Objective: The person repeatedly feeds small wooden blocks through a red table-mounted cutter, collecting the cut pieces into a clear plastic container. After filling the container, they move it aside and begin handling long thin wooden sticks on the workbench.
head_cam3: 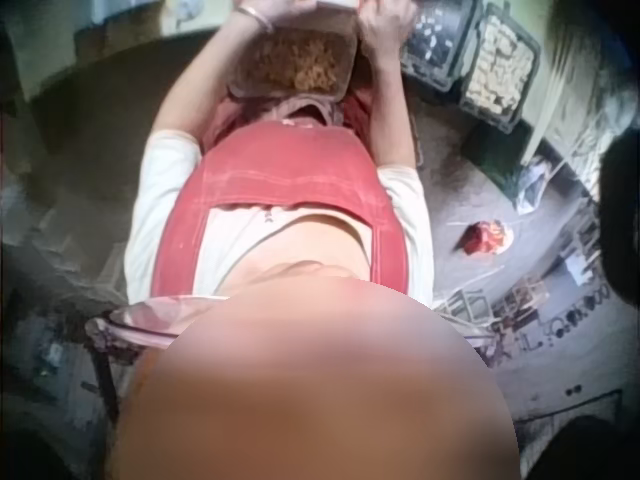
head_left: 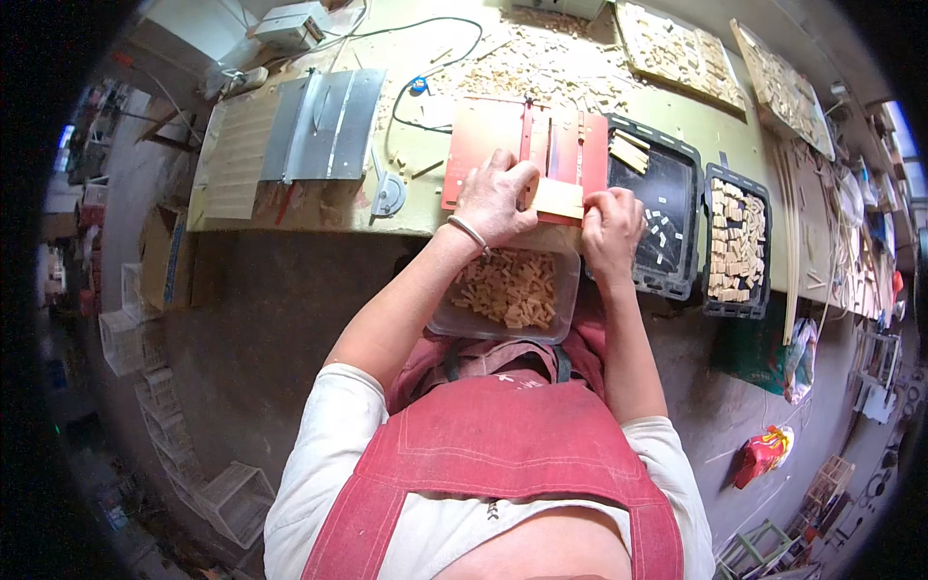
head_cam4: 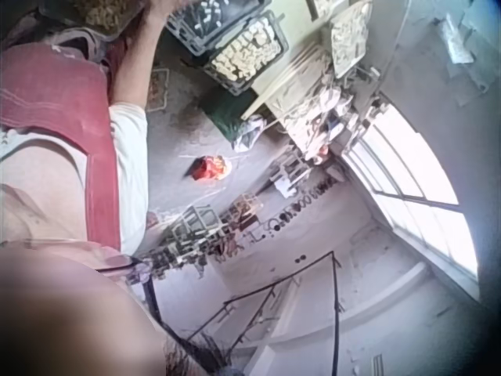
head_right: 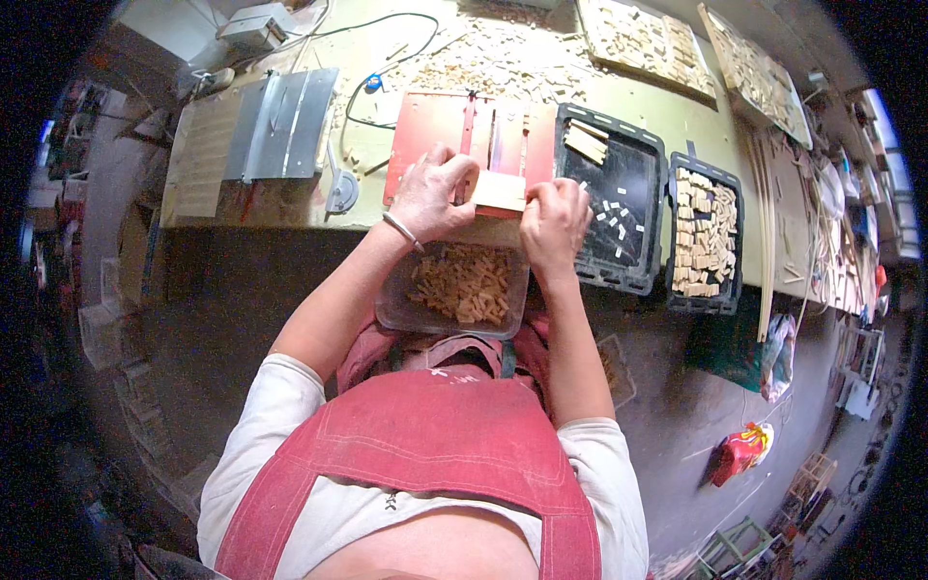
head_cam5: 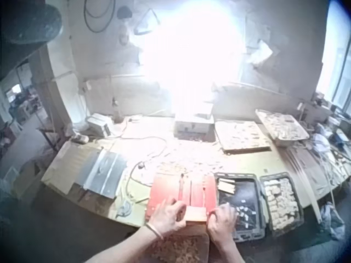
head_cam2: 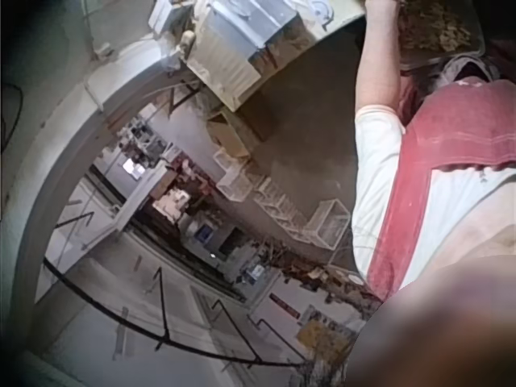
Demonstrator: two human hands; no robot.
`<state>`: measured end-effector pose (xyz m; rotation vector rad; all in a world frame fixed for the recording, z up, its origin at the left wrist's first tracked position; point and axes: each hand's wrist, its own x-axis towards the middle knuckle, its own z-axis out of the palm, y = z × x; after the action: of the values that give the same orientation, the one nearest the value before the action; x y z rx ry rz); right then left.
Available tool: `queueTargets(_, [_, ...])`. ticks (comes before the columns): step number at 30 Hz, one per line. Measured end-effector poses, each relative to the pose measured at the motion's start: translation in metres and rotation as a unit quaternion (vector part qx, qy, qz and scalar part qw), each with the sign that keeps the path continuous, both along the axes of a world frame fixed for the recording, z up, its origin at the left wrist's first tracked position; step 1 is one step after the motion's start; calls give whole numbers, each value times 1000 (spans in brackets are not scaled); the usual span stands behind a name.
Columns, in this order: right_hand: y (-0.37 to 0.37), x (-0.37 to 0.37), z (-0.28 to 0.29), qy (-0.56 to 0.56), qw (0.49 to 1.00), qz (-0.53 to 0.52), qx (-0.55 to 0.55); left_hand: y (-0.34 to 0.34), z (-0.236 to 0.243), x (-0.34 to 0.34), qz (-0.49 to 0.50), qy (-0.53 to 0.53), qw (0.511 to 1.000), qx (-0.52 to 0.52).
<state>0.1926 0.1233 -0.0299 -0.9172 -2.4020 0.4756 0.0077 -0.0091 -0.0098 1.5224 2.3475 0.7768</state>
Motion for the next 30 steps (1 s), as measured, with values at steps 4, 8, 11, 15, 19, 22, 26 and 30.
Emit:
queueTargets(4, [-10,-10,0,9,997,35,63,-1,-3,0,-3,9,1000,9])
queueTargets(8, [-1,-4,8,-29,995,75,51,0,0,-1,-4,9,1000,6])
queueTargets(11, [6,-2,18,-16,995,86,42,0,4,-1,-3,11,1000,5])
queueTargets(15, [21,2,31,-88,978,187,-19,0,7,-2,-7,5,1000,-1])
queueTargets(19, [23,-7,26,-86,970,220,-60,0,1,-2,-13,14,1000,4])
queueTargets(22, [29,-10,28,-101,961,231,-112,0,-3,-3,-14,16,1000,5])
queueTargets(26, [29,-12,32,-74,961,237,-118,0,-1,-2,-15,19,1000,-2])
queueTargets(30, [31,-11,32,-80,960,231,-137,0,0,-2,-9,-7,1000,3])
